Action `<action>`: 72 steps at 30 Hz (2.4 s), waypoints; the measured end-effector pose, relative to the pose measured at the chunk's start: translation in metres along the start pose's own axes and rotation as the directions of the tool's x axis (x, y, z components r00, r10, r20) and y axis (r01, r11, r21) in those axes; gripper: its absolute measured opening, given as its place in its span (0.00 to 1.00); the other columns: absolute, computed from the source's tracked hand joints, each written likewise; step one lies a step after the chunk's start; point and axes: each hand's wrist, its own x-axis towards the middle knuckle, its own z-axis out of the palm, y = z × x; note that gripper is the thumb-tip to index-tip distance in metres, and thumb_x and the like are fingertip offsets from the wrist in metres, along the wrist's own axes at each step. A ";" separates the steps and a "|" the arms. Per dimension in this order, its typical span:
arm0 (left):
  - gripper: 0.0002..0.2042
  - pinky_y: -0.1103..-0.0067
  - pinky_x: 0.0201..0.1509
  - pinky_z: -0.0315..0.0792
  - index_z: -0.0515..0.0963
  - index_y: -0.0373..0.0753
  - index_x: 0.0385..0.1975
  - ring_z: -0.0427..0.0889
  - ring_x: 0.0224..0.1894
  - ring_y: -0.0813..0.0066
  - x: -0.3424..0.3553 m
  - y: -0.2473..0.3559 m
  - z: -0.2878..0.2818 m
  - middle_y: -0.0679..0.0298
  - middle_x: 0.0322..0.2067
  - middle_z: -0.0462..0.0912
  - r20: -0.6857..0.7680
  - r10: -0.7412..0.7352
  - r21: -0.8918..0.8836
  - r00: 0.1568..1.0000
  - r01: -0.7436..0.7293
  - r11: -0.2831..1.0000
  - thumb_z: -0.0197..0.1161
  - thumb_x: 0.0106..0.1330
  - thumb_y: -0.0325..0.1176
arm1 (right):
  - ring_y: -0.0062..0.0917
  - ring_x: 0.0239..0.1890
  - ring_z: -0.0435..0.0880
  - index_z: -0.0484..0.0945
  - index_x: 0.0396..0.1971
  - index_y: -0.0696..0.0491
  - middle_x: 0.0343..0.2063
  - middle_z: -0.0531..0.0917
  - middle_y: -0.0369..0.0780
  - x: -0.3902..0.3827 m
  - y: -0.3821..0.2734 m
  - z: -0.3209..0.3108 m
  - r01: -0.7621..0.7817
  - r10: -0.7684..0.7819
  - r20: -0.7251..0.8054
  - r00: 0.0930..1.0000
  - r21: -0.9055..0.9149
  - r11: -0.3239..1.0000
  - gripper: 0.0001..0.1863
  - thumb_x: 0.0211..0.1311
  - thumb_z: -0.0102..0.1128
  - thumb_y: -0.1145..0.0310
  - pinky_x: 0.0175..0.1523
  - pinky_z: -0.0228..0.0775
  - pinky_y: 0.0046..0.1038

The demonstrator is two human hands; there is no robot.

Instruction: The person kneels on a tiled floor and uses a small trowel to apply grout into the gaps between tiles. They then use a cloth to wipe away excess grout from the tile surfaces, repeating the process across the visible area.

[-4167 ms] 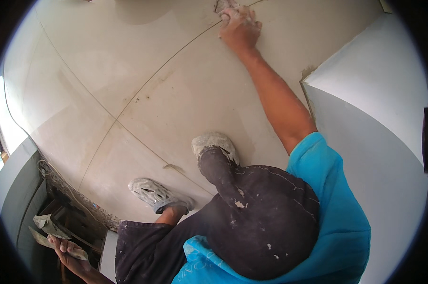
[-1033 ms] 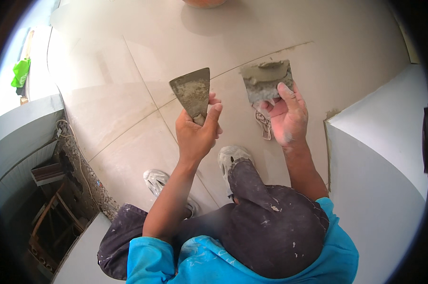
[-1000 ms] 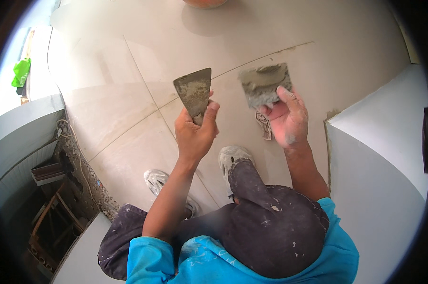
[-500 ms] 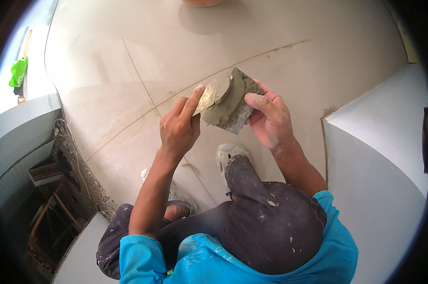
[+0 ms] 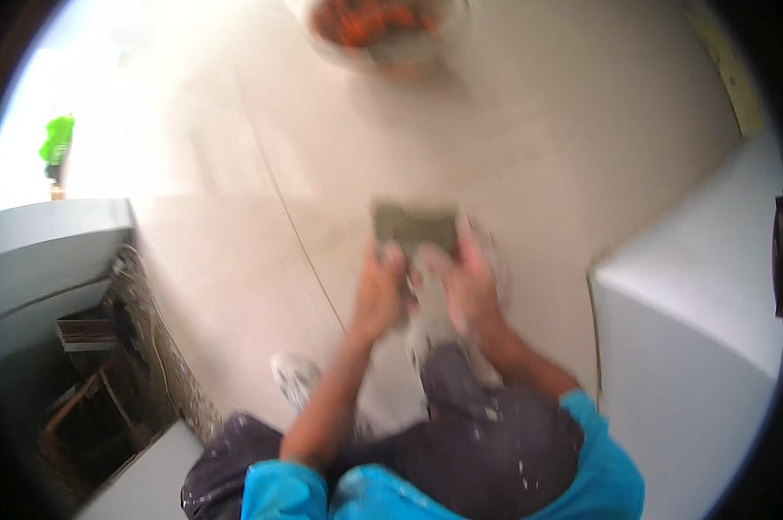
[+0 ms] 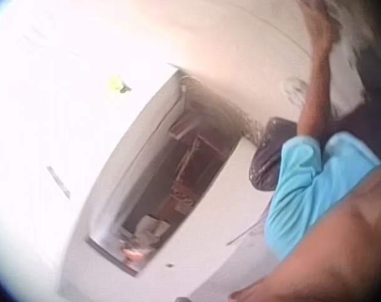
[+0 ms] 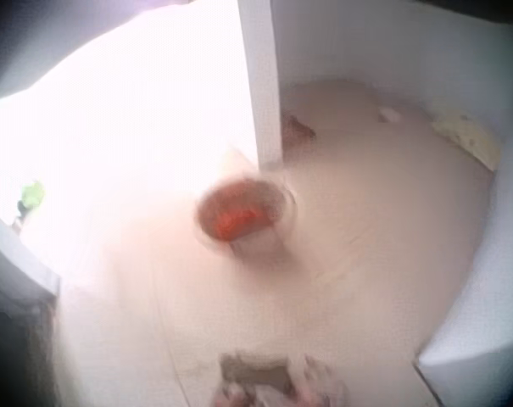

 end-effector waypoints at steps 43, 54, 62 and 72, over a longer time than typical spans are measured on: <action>0.22 0.69 0.48 0.75 0.59 0.40 0.62 0.81 0.44 0.64 -0.014 -0.119 -0.010 0.56 0.54 0.75 0.223 0.013 -0.336 0.975 0.064 0.940 0.47 0.76 0.45 | 0.32 0.45 0.82 0.84 0.43 0.49 0.43 0.86 0.37 0.086 -0.036 -0.217 0.570 -0.572 0.588 0.571 -0.786 -0.240 0.14 0.55 0.60 0.68 0.51 0.72 0.32; 0.20 0.68 0.49 0.75 0.61 0.38 0.60 0.80 0.45 0.65 -0.013 -0.125 -0.003 0.57 0.52 0.75 0.218 0.022 -0.287 0.976 0.043 0.957 0.45 0.77 0.45 | 0.31 0.46 0.83 0.84 0.44 0.50 0.42 0.87 0.38 0.091 -0.042 -0.214 0.559 -0.587 0.566 0.579 -0.799 -0.220 0.14 0.57 0.59 0.70 0.52 0.71 0.31; 0.20 0.71 0.48 0.76 0.61 0.38 0.60 0.81 0.43 0.67 -0.011 -0.128 -0.006 0.56 0.49 0.77 0.187 0.014 -0.291 0.982 0.042 0.956 0.47 0.76 0.44 | 0.31 0.46 0.84 0.85 0.40 0.50 0.42 0.87 0.37 0.098 -0.042 -0.214 0.581 -0.580 0.621 0.527 -0.762 -0.287 0.13 0.55 0.60 0.71 0.54 0.69 0.32; 0.19 0.71 0.49 0.75 0.62 0.39 0.60 0.80 0.44 0.69 -0.010 -0.129 -0.003 0.58 0.50 0.77 0.153 -0.007 -0.267 0.988 0.048 0.962 0.46 0.77 0.43 | 0.21 0.21 0.76 0.79 0.32 0.58 0.21 0.80 0.38 0.102 -0.052 -0.233 0.353 -0.676 -0.593 0.437 -0.578 0.736 0.10 0.57 0.69 0.68 0.26 0.68 0.22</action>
